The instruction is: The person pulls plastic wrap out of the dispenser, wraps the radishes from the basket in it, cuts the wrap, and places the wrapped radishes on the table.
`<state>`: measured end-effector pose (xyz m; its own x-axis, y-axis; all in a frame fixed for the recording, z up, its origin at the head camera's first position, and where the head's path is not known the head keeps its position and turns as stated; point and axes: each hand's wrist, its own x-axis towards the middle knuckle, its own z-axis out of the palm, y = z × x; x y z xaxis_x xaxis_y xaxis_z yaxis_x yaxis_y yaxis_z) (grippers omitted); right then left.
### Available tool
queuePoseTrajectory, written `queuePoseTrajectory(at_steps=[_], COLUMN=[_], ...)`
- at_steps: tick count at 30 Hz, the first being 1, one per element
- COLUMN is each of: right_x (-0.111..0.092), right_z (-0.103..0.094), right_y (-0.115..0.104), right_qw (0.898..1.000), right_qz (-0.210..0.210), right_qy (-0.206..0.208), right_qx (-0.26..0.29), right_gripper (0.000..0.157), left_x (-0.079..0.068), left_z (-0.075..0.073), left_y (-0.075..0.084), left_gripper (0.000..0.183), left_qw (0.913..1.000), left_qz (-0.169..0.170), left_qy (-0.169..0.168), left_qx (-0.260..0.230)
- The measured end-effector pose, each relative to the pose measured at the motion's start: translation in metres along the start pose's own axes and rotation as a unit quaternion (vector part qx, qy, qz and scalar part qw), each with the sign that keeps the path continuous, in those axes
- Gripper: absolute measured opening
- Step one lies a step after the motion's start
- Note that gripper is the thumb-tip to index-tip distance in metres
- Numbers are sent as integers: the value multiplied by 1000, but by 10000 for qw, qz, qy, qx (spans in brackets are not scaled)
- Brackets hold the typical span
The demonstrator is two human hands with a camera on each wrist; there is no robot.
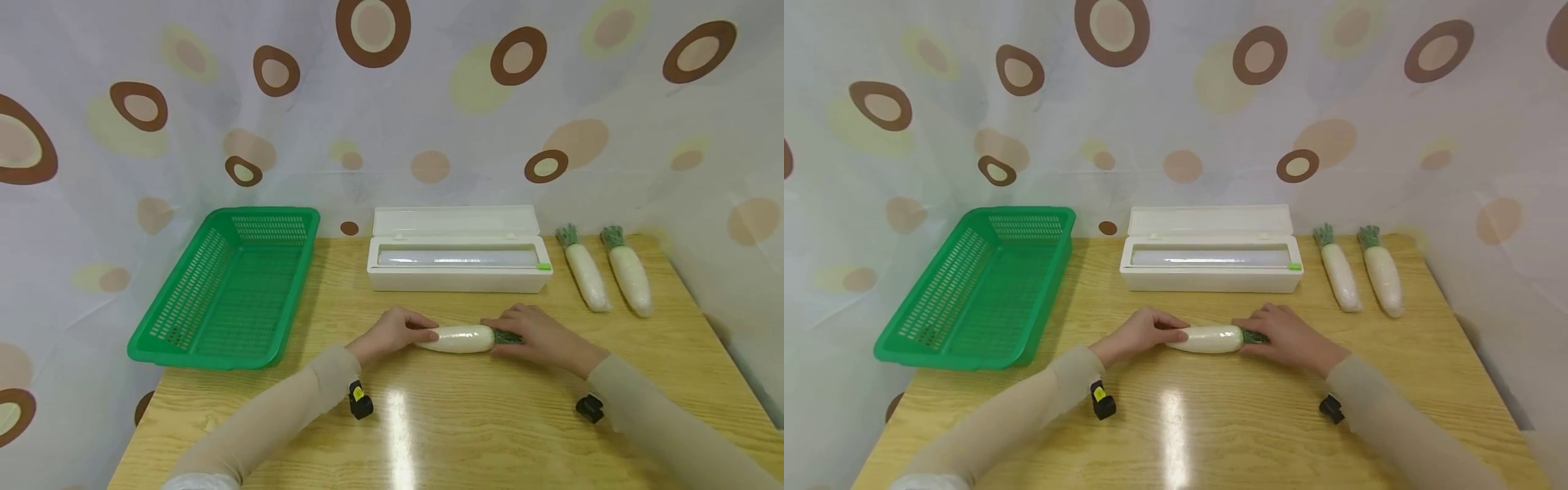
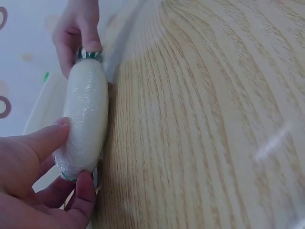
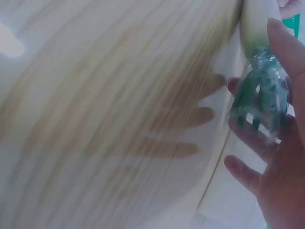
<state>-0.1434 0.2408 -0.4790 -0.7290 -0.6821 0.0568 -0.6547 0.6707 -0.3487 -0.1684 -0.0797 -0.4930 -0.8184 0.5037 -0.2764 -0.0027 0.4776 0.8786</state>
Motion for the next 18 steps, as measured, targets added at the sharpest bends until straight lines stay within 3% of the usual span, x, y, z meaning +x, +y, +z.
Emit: queuePoseTrajectory(at_steps=[4, 10, 15, 18], right_x=[-13, -32, -38, -39], right_z=[-5, -8, -9, -9], right_y=[8, 24, 28, 28], right_qw=[9997, 9970, 9954, 9944], right_qz=[207, 660, 450, 254], right_qy=[97, 219, 538, 738], right_qx=[-32, 342, 645, 706], right_gripper=[56, 43, 17, 12], left_x=[-1, -3, -4, -3], left_z=[0, -3, -4, -4], left_y=[2, 2, 2, 2], left_gripper=[27, 29, 29, 29], left_qw=[9999, 9999, 10000, 10000], left_qz=[64, 18, -67, -56], left_qy=[-25, 18, 40, 55], left_qx=[104, 137, -11, -37])
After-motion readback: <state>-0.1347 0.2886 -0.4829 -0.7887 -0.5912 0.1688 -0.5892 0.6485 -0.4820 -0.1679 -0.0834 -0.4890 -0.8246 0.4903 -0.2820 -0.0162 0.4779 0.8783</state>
